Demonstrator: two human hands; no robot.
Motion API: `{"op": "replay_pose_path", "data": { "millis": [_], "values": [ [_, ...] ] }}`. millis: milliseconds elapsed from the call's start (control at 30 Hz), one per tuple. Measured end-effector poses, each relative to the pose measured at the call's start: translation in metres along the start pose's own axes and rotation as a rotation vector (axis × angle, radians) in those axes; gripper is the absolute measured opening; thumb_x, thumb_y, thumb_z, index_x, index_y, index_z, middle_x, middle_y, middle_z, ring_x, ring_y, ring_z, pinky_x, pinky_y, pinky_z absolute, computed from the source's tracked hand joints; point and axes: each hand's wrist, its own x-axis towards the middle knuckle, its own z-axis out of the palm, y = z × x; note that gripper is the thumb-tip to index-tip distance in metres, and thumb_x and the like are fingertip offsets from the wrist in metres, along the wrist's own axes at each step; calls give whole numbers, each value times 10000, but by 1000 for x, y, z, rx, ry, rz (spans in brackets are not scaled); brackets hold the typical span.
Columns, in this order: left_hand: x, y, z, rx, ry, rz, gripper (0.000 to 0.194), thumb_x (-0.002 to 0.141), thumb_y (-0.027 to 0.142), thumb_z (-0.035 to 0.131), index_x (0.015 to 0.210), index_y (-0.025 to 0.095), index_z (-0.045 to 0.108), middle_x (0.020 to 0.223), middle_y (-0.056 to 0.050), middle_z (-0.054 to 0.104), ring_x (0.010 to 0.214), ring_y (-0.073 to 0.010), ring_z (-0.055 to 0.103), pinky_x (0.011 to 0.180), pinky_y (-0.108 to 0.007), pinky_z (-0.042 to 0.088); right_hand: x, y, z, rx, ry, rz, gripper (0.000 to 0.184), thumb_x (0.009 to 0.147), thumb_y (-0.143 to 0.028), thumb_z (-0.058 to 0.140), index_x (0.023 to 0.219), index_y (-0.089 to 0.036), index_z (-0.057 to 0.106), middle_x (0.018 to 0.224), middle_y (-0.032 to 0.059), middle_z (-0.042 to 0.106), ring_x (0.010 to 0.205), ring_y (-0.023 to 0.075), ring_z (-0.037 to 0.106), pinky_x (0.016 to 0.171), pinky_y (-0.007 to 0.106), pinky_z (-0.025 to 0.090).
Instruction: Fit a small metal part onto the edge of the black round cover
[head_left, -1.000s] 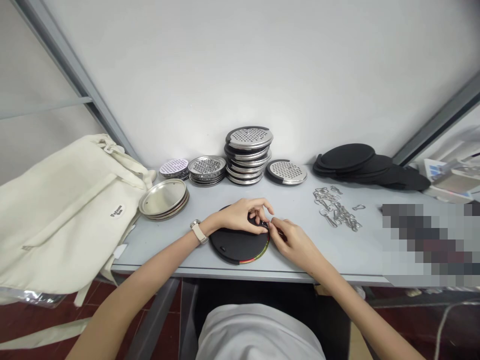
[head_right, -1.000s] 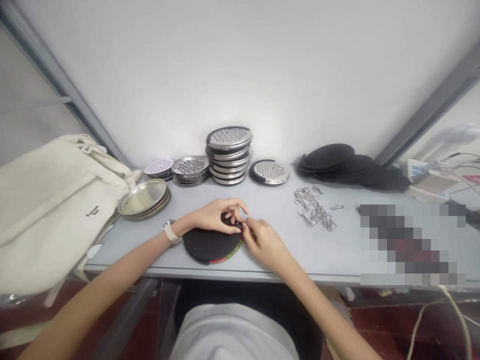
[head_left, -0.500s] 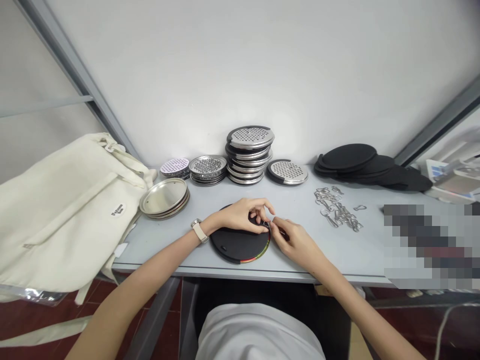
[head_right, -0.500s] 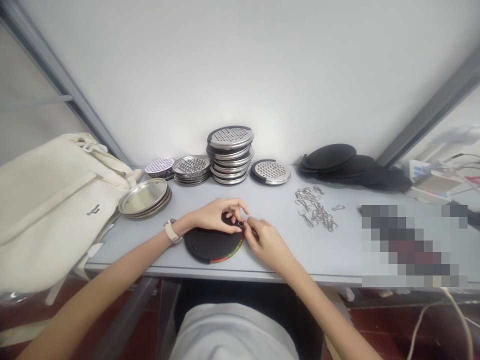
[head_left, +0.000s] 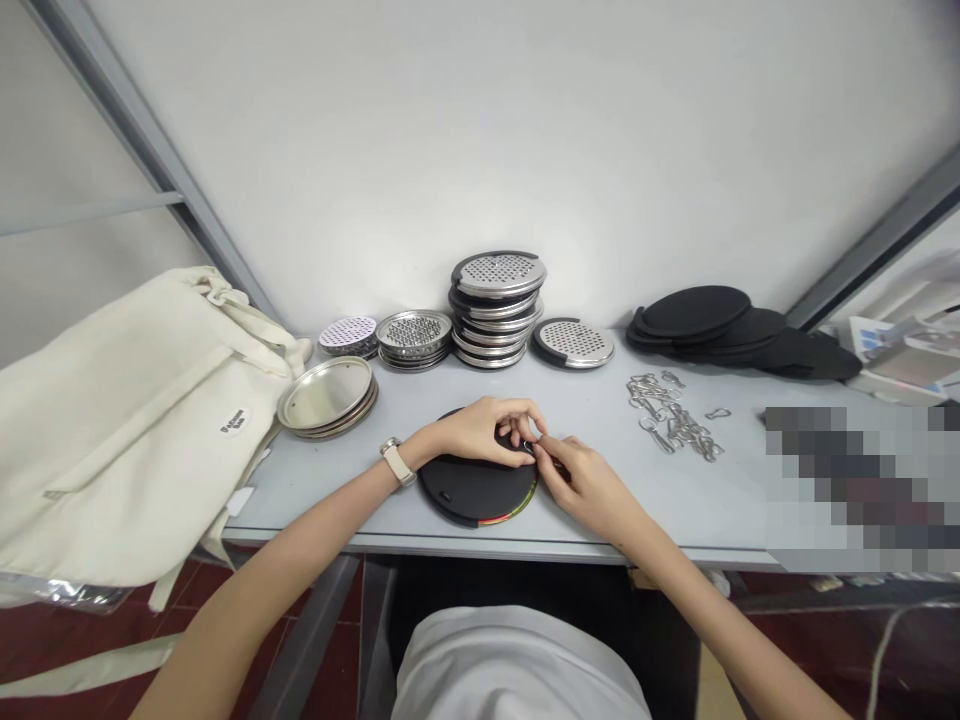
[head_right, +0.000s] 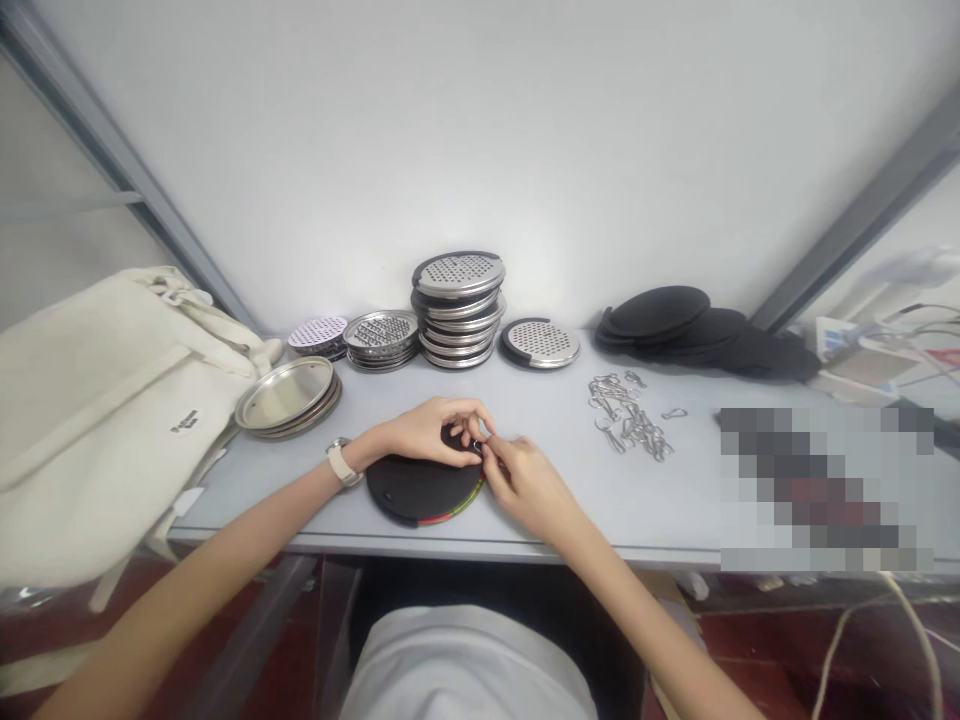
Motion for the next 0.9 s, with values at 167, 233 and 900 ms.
{"op": "replay_pose_path", "data": {
  "millis": [167,233,900],
  "values": [
    [0,2,0,-1,9,-14,348,713,179,702,1041,165,585,811,-4,618,731,-101,549,659,-219,406,0,0,-1,12,-3,2,264,964,-236,333,750,-214,486,618,14,554,617,182,515,602,279,360],
    [0,3,0,-7,10,-18,350,710,176,704,1039,165,588,802,-4,623,730,-103,551,657,-220,405,-1,0,-1,26,6,11,262,965,-244,335,755,-215,489,624,16,564,618,183,519,594,277,357],
    [0,2,0,0,15,-18,399,710,179,703,1089,169,579,801,-9,647,699,-97,515,667,-225,410,-2,4,0,70,38,60,251,952,-271,362,739,-217,483,602,4,556,586,163,509,551,257,354]
  ]
}}
